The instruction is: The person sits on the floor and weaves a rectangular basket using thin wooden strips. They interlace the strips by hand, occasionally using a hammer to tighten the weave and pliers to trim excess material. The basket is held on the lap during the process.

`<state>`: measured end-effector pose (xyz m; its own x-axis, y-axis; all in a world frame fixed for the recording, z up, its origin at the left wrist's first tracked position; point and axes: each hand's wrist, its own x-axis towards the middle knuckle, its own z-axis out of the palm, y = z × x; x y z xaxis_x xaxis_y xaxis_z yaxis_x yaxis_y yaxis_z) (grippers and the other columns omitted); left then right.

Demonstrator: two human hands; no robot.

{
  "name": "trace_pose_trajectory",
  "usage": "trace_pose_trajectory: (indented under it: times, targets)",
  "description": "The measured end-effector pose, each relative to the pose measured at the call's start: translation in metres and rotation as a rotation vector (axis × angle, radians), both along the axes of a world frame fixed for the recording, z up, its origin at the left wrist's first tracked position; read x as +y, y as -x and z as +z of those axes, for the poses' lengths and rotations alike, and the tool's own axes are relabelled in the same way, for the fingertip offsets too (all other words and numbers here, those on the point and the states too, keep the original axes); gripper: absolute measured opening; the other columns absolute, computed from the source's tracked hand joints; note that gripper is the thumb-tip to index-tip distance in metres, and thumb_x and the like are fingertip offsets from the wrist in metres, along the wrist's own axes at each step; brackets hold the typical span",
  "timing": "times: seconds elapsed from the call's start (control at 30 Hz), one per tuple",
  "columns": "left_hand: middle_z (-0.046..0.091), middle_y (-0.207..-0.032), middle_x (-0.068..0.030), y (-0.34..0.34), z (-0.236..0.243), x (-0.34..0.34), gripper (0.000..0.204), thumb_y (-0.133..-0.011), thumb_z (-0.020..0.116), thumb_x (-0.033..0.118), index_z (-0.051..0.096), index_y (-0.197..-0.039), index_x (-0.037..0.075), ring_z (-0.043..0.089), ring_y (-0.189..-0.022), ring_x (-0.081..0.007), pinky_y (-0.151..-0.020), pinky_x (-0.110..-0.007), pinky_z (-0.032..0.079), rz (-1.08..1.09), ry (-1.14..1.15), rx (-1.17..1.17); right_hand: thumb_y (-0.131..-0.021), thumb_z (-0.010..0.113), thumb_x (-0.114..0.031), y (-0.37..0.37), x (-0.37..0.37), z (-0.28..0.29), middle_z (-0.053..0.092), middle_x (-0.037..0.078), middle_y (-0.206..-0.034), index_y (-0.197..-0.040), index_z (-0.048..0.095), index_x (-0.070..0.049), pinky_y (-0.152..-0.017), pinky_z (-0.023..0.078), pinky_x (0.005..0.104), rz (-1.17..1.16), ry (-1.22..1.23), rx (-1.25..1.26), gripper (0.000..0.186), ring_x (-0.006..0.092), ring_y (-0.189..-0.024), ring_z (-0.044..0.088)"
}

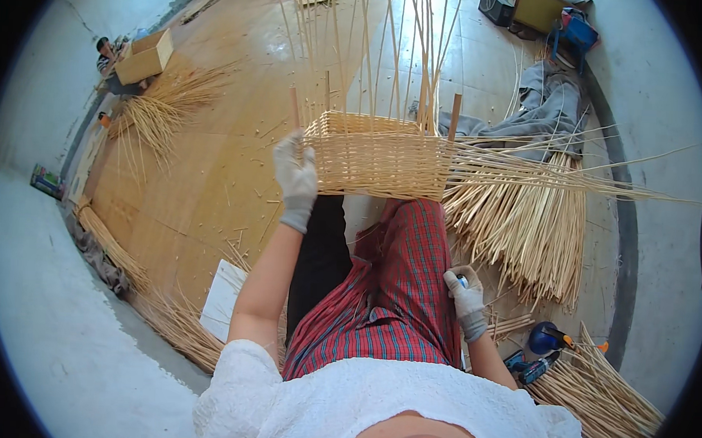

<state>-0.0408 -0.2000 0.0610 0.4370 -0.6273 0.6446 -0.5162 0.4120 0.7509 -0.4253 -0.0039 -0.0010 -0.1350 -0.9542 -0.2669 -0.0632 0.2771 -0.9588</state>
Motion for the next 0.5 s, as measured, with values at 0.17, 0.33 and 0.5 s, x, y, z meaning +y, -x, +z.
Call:
trace_pose_trajectory:
  times: [0.17,0.33,0.5]
  targets:
    - [0.063,-0.118,-0.0100,-0.030,0.037,-0.066,0.041,-0.097,0.070,0.015,0.056,-0.132,-0.001,0.061,-0.098,-0.0182,-0.088,-0.031,0.051,-0.180,-0.166,0.393,-0.089,0.081,-0.031,0.001,-0.005,-0.001,0.060,-0.004,-0.076,-0.096,0.068,-0.009,-0.054,0.047,0.0236,-0.090,-0.118,0.021,0.026,0.0051,-0.062,0.055]
    - [0.061,-0.096,-0.0011,-0.067,0.015,-0.089,0.042,-0.093,0.078,0.027,0.062,-0.125,0.004,0.056,-0.074,-0.0098,-0.076,-0.028,0.054,-0.423,-0.513,0.450,-0.090,0.078,-0.033,-0.009,-0.005,-0.002,0.061,-0.003,-0.077,-0.096,0.068,-0.009,-0.055,0.049,0.0236,-0.151,-0.108,0.021,0.027,0.0067,-0.062,0.056]
    - [0.066,-0.092,0.0015,-0.072,0.015,-0.089,0.035,-0.087,0.084,0.032,0.067,-0.108,0.010,0.060,-0.077,-0.0091,-0.064,-0.026,0.052,-0.449,-0.613,0.445,-0.093,0.070,-0.025,-0.001,-0.040,0.024,0.062,0.002,-0.081,-0.097,0.067,-0.007,-0.062,0.050,0.0281,0.035,0.079,0.242,0.019,0.0097,-0.068,0.059]
